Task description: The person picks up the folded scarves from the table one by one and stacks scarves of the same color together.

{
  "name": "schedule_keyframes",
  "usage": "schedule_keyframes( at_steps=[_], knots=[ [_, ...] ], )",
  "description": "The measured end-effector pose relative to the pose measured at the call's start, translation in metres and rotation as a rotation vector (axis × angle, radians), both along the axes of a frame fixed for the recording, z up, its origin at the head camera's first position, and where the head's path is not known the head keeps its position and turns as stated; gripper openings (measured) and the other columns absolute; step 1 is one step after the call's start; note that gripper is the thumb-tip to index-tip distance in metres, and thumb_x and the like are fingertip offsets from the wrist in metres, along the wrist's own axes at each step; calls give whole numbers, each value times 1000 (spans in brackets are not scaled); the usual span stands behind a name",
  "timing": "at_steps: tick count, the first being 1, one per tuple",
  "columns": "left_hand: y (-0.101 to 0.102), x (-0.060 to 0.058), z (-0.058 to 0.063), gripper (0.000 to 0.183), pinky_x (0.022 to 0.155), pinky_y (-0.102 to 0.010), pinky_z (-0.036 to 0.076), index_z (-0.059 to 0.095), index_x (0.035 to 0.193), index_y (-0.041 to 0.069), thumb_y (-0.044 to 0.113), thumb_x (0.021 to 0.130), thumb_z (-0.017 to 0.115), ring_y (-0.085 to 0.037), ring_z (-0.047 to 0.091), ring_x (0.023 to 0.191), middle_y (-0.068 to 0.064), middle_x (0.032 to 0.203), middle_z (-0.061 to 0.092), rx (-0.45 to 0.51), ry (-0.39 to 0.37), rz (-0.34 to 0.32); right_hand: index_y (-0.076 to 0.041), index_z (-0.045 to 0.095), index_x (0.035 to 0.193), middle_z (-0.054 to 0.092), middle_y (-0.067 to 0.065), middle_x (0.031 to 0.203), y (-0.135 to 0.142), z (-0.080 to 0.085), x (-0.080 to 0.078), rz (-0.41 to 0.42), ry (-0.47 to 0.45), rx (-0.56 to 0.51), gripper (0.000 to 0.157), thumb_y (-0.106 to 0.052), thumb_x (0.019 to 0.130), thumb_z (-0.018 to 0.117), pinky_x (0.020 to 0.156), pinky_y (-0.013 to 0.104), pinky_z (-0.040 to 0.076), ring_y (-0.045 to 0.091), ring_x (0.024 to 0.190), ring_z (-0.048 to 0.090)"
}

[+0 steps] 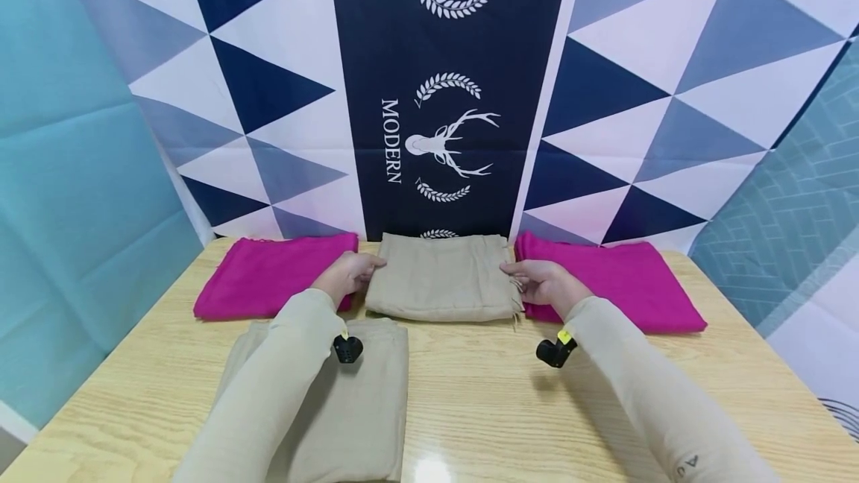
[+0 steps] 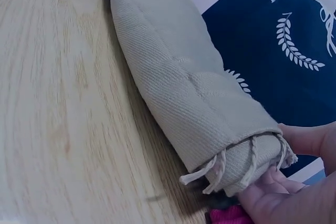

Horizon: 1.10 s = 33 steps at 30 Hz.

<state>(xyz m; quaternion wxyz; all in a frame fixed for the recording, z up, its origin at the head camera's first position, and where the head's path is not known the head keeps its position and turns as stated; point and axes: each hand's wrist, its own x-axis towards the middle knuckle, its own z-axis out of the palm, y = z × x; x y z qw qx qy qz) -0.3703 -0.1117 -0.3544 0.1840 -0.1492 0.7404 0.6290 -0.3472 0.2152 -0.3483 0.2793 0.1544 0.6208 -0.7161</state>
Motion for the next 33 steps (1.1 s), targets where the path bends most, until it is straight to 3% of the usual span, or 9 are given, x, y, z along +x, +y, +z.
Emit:
schedule_keyframes(
  at_steps=[3, 9, 18, 25, 33],
  knots=[
    [1, 3, 3, 24, 58, -18, 43, 52, 112, 0, 10, 92, 60, -5, 44, 52, 7, 56, 48, 11, 27, 12, -13, 65, 70, 68, -2, 63, -1, 1, 3, -21, -9, 7, 31, -11, 98, 51, 63, 20, 55, 5, 61, 64],
    [0, 6, 6, 42, 62, -19, 50, 49, 129, -5, 7, 91, 60, -6, 57, 57, 3, 64, 58, 21, 33, 37, -13, 64, 70, 68, -2, 62, -4, 2, 5, -2, -11, 17, 30, -10, 97, 52, 62, 18, 54, 5, 59, 63],
    [1, 13, 19, 24, 56, -17, 47, 56, 112, -2, 5, 90, 60, -4, 49, 50, 6, 54, 53, 36, 49, 39, -13, 64, 71, 69, -1, 63, -4, 8, 11, -33, -6, 16, 27, -10, 96, 54, 61, 17, 54, 5, 60, 63],
    [-1, 22, 28, 36, 56, -18, 50, 51, 124, -3, 6, 90, 60, -6, 57, 54, 3, 60, 58, 46, 36, 35, -13, 63, 72, 69, -2, 64, -6, 15, 20, -32, 14, 10, 25, -9, 95, 54, 62, 17, 53, 5, 61, 64],
    [-5, 30, 36, 20, 65, -21, 52, 52, 111, 1, 5, 92, 57, -7, 59, 61, 3, 66, 60, 90, 34, -16, -12, 64, 74, 70, -2, 66, -3, 23, 29, -25, 16, -18, 24, -9, 95, 54, 62, 16, 53, 4, 62, 63]
  ],
)
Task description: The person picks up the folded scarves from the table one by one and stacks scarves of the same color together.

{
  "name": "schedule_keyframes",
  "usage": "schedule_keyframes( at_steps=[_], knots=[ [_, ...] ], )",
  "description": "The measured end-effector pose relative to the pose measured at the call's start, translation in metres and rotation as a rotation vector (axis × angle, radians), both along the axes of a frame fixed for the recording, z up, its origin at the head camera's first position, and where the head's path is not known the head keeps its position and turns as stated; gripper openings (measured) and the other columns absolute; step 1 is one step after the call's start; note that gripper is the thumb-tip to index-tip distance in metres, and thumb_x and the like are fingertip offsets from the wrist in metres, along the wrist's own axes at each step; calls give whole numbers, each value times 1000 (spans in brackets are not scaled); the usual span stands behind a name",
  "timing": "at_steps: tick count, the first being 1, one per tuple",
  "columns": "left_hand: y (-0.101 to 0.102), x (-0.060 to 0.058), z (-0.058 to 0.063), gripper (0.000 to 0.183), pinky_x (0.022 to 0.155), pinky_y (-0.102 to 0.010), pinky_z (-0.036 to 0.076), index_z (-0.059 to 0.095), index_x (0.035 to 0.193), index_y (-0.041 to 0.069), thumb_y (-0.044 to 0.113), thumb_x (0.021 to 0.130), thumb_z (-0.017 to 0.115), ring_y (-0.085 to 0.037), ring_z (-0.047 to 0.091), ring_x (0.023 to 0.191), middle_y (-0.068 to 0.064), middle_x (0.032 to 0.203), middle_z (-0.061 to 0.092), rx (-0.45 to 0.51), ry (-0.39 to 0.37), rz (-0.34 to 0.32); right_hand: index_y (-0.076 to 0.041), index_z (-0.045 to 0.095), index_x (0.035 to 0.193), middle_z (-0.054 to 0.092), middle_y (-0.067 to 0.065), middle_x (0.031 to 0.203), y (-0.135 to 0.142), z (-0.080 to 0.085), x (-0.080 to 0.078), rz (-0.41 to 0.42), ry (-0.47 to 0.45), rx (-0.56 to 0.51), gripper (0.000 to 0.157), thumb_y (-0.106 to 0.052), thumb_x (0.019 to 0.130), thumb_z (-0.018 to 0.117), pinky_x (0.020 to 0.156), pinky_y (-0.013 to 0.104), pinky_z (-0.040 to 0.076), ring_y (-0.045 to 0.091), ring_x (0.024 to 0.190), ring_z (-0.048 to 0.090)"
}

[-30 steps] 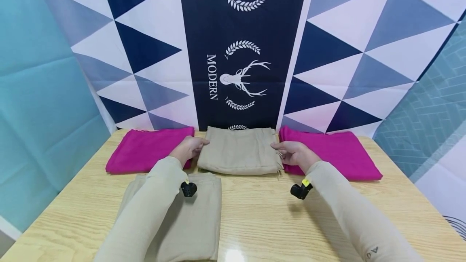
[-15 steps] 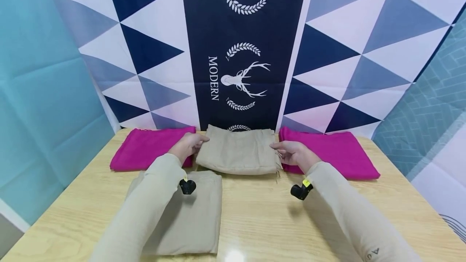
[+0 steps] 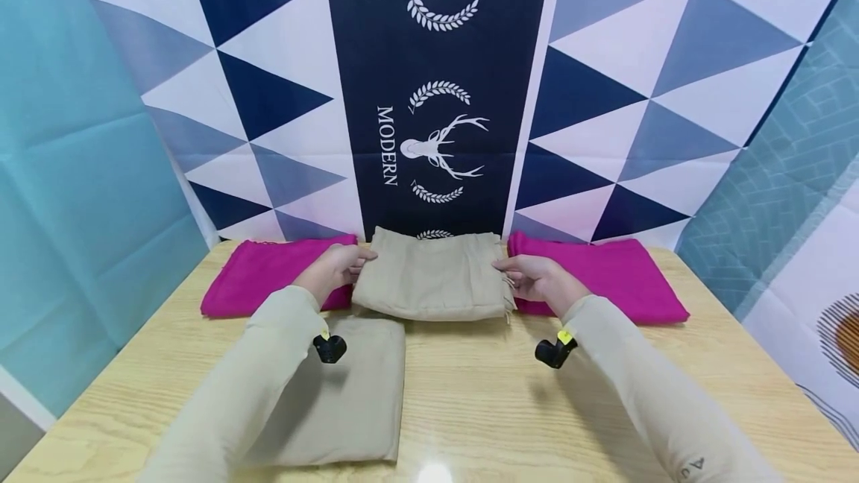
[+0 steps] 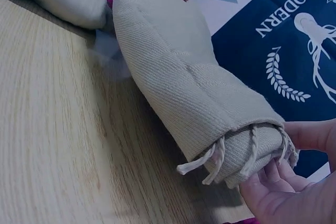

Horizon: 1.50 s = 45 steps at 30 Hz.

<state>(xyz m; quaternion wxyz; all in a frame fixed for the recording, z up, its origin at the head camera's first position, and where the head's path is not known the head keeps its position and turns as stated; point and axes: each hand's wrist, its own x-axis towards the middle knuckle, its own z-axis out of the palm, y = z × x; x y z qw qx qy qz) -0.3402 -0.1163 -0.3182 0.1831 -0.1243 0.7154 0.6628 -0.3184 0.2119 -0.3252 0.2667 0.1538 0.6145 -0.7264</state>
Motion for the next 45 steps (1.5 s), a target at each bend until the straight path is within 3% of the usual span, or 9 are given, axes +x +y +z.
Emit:
schedule_keyframes(
  at_steps=[4, 7, 15, 22, 29, 32, 38, 45],
  knots=[
    [-4, 4, 3, 30, 85, -28, 52, 50, 121, -1, 7, 92, 55, -7, 60, 67, 3, 72, 61, 17, -3, -45, -11, 65, 75, 70, -1, 68, 1, 2, 1, 10, -11, -26, 21, -10, 94, 57, 63, 16, 54, 5, 64, 64],
    [-8, 7, 4, 24, 93, -31, 50, 52, 116, 0, 7, 93, 54, -7, 61, 69, 3, 74, 62, 40, -8, -85, -11, 65, 75, 70, 0, 69, 2, 3, 4, 5, -18, -46, 20, -10, 94, 58, 64, 16, 55, 6, 65, 65],
    [-16, 16, 7, 4, 77, -24, 51, 53, 99, 7, 6, 95, 52, -6, 64, 68, 4, 71, 66, 87, -25, -152, -10, 67, 76, 71, 2, 74, 7, 6, 12, 7, -28, -124, 26, -8, 96, 52, 68, 18, 56, 7, 69, 67],
    [-20, 25, 11, 11, 87, -28, 51, 53, 106, 4, 6, 95, 53, -9, 63, 76, 2, 78, 66, 108, -29, -161, -11, 69, 77, 73, 0, 76, 11, 9, 18, 48, -4, -146, 28, -8, 97, 50, 72, 21, 57, 7, 72, 68],
    [-26, 37, 14, 29, 96, -32, 50, 47, 122, 1, 7, 94, 55, -11, 62, 84, 1, 87, 64, 102, -36, -157, -11, 68, 81, 73, 1, 79, 10, 9, 28, 67, 6, -167, 23, -7, 97, 51, 72, 22, 58, 8, 75, 69],
    [-30, 40, 14, 29, 93, -31, 51, 48, 122, 0, 7, 94, 55, -11, 63, 85, 1, 86, 65, 106, -36, -167, -11, 68, 82, 73, 1, 80, 9, 10, 32, 75, 14, -165, 21, -7, 96, 53, 73, 22, 58, 8, 76, 69],
    [-36, 46, 14, 12, 77, -25, 55, 54, 106, 2, 6, 95, 52, -10, 65, 81, 1, 82, 68, 136, -36, -211, -13, 68, 83, 74, -1, 80, 9, 12, 41, 89, 38, -156, 21, -8, 97, 53, 72, 21, 57, 7, 76, 68],
    [-39, 53, 16, 14, 80, -24, 53, 55, 108, 1, 7, 95, 54, -11, 63, 86, 0, 88, 65, 132, -48, -231, -11, 68, 83, 74, -1, 79, 8, 11, 52, 116, 63, -168, 23, -7, 97, 51, 73, 20, 57, 7, 76, 69]
  ],
)
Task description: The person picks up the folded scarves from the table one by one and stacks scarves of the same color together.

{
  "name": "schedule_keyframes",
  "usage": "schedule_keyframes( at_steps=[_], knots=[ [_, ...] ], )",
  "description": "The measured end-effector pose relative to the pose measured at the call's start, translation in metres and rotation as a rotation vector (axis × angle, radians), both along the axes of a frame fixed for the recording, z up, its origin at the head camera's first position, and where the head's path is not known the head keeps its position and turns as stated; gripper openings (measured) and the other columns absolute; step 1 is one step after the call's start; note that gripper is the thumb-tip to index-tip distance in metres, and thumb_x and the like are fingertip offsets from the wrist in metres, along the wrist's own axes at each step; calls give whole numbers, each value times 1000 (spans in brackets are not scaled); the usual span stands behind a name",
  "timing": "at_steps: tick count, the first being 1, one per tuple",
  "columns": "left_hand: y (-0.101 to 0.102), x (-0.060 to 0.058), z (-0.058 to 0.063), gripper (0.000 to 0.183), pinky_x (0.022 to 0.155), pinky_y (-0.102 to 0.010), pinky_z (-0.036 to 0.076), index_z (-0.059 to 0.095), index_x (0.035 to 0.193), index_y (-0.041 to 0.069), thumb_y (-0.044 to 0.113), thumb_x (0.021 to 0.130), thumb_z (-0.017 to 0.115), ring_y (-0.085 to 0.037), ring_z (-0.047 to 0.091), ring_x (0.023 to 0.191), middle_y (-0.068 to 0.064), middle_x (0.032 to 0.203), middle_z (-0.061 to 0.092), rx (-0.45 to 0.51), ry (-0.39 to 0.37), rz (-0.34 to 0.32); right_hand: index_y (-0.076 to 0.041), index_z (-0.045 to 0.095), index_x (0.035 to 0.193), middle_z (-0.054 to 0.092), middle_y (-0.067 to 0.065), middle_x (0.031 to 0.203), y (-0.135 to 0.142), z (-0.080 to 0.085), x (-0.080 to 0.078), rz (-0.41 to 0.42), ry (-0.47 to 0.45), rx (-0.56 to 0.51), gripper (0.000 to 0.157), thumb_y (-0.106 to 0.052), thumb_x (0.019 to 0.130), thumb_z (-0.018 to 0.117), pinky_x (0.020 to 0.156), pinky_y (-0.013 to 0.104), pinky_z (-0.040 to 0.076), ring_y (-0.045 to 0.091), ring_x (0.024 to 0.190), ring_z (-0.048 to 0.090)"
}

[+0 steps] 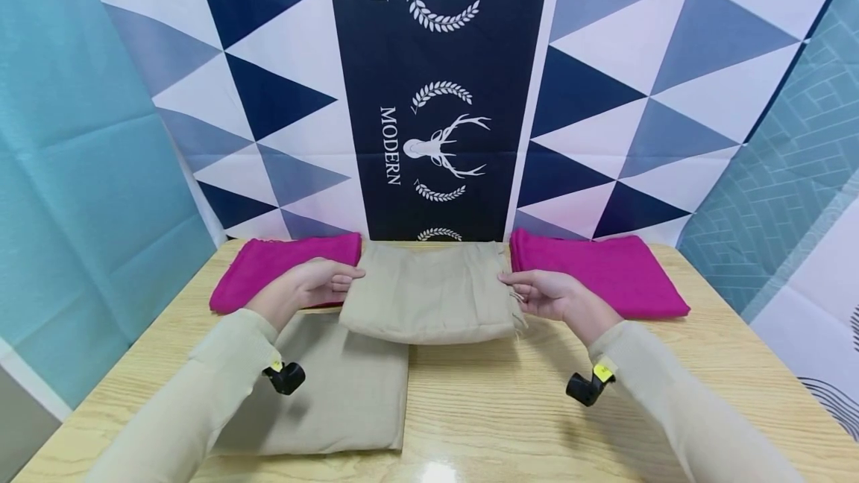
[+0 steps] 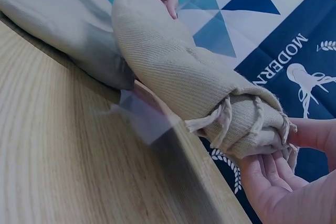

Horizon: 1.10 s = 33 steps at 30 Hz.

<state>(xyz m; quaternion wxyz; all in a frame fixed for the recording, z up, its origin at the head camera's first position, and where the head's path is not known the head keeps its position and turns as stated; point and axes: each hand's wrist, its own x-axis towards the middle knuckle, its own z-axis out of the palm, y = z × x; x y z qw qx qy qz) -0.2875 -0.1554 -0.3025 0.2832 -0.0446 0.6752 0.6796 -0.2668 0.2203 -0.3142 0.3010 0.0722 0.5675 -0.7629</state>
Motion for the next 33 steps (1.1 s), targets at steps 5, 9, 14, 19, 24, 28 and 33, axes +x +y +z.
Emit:
schedule_keyframes(
  at_steps=[5, 9, 14, 19, 24, 28, 33],
  knots=[
    [-4, 6, 0, 17, 79, -22, 54, 55, 110, 1, 9, 95, 54, -11, 63, 86, 1, 89, 65, -21, 15, -18, -11, 68, 84, 73, -1, 79, -2, -1, 5, 7, 18, 10, 21, -7, 97, 52, 74, 20, 57, 6, 77, 68],
    [-8, 10, 0, 12, 78, -22, 55, 59, 105, 4, 9, 95, 55, -11, 64, 85, 1, 88, 66, -20, 27, -23, -12, 67, 84, 73, -2, 80, -5, -1, 9, 14, 30, 9, 21, -7, 97, 52, 74, 20, 56, 6, 78, 67],
    [-14, 15, -1, 20, 78, -22, 56, 58, 112, 2, 11, 95, 54, -11, 65, 86, 2, 90, 67, -25, 36, -23, -12, 67, 85, 72, -2, 84, -8, -1, 14, 24, 42, 3, 19, -8, 97, 53, 76, 19, 55, 5, 80, 66],
    [-19, 19, -1, 28, 78, -21, 55, 54, 120, -1, 11, 96, 54, -10, 66, 86, 3, 89, 68, -30, 52, -28, -13, 69, 83, 70, -4, 84, -13, 1, 17, 40, 68, 17, 21, -8, 97, 53, 74, 17, 52, 3, 79, 64],
    [-23, 22, -1, 12, 79, -21, 55, 61, 104, 6, 10, 95, 53, -9, 66, 86, 4, 88, 68, -22, 69, -33, -14, 69, 83, 70, -4, 85, -18, 0, 19, 55, 97, 7, 23, -6, 96, 53, 75, 17, 53, 3, 81, 65],
    [-27, 26, -1, 12, 80, -20, 55, 63, 102, 8, 11, 96, 54, -9, 66, 86, 5, 89, 68, -24, 76, -24, -14, 69, 84, 69, -4, 87, -21, 1, 21, 56, 101, 12, 20, -6, 95, 55, 76, 18, 52, 4, 83, 64],
    [-31, 29, -2, 35, 81, -20, 55, 53, 126, -2, 15, 96, 55, -7, 67, 88, 7, 92, 67, -50, 87, -24, -14, 68, 86, 69, -3, 90, -25, 0, 22, 58, 100, 22, 17, -6, 94, 56, 77, 19, 52, 5, 85, 64]
  ],
)
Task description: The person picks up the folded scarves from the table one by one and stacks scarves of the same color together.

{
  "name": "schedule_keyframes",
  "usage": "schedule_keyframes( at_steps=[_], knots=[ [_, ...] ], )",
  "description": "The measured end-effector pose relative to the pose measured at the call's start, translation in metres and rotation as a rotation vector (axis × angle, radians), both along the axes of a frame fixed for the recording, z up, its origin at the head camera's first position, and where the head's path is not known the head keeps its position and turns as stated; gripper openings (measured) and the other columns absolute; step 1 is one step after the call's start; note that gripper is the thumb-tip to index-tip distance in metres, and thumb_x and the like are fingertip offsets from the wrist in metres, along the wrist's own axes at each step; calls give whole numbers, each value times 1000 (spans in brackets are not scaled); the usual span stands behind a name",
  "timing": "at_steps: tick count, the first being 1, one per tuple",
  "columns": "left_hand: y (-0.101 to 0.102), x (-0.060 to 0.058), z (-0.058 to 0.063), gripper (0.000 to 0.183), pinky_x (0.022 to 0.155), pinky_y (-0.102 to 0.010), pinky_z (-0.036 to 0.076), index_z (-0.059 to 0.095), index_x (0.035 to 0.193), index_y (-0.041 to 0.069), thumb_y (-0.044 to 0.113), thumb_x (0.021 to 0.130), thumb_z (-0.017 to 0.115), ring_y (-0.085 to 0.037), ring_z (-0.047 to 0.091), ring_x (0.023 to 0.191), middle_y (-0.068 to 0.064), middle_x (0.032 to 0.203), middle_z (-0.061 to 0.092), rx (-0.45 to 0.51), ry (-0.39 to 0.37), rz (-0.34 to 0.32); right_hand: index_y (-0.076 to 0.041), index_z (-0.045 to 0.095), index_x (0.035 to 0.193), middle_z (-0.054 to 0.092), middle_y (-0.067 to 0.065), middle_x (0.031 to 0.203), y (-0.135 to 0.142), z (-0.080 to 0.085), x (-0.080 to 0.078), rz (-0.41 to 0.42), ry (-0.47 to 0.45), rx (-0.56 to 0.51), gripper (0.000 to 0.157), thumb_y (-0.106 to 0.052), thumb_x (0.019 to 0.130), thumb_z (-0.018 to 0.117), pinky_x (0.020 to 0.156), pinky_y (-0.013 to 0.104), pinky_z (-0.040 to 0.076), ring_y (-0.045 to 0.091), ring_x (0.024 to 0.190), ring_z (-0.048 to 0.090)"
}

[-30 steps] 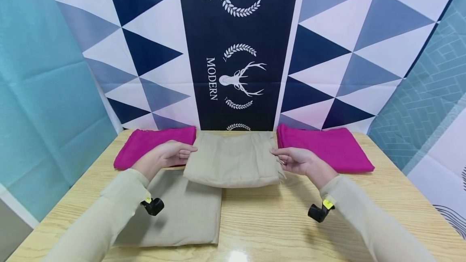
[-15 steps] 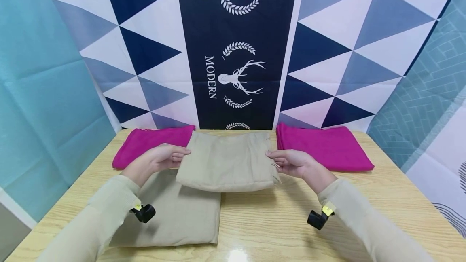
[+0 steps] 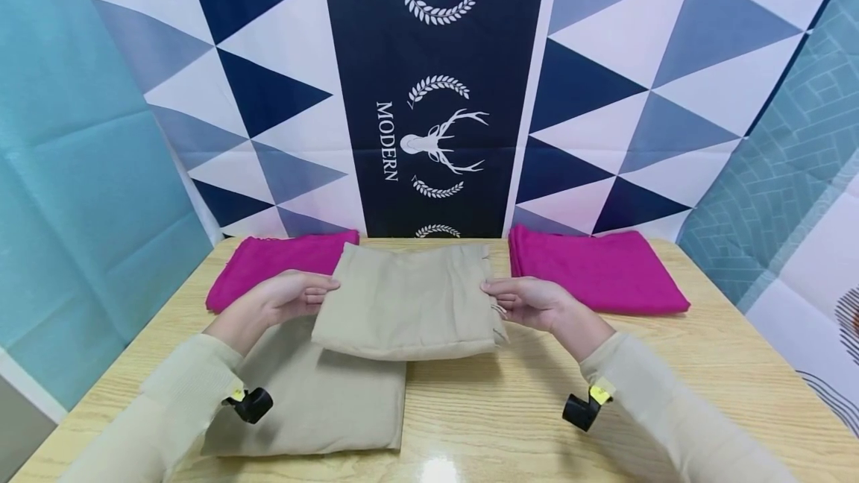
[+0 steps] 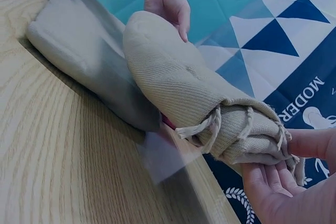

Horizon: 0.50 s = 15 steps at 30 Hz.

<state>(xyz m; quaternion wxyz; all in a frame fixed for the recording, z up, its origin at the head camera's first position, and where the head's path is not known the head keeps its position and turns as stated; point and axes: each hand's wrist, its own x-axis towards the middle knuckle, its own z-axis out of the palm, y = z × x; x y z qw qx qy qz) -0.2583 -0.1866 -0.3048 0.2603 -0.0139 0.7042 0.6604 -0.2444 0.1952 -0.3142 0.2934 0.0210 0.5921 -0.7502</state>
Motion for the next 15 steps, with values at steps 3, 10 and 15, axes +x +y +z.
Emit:
schedule_keyframes(
  at_steps=[3, 10, 15],
  knots=[
    [-2, 2, -1, 46, 82, -20, 55, 45, 134, -6, 16, 96, 56, -6, 67, 88, 7, 93, 67, -2, 2, -4, -14, 68, 86, 69, -3, 89, -2, 0, 0, 6, 3, -4, 17, -5, 94, 56, 77, 19, 52, 5, 85, 64],
    [-5, 6, -1, 31, 81, -20, 55, 53, 123, -1, 14, 96, 55, -6, 67, 87, 6, 92, 67, 14, 4, -5, -14, 67, 86, 68, -3, 89, -7, -1, 1, 8, -6, 5, 18, -6, 95, 54, 77, 19, 52, 5, 85, 63],
    [-8, 8, 1, 12, 81, -20, 55, 63, 104, 10, 13, 95, 56, -6, 66, 86, 6, 91, 68, 17, 5, -1, -13, 67, 87, 69, -3, 89, -7, -2, 1, 13, -9, 0, 19, -5, 96, 52, 75, 19, 52, 5, 84, 64]
  ],
)
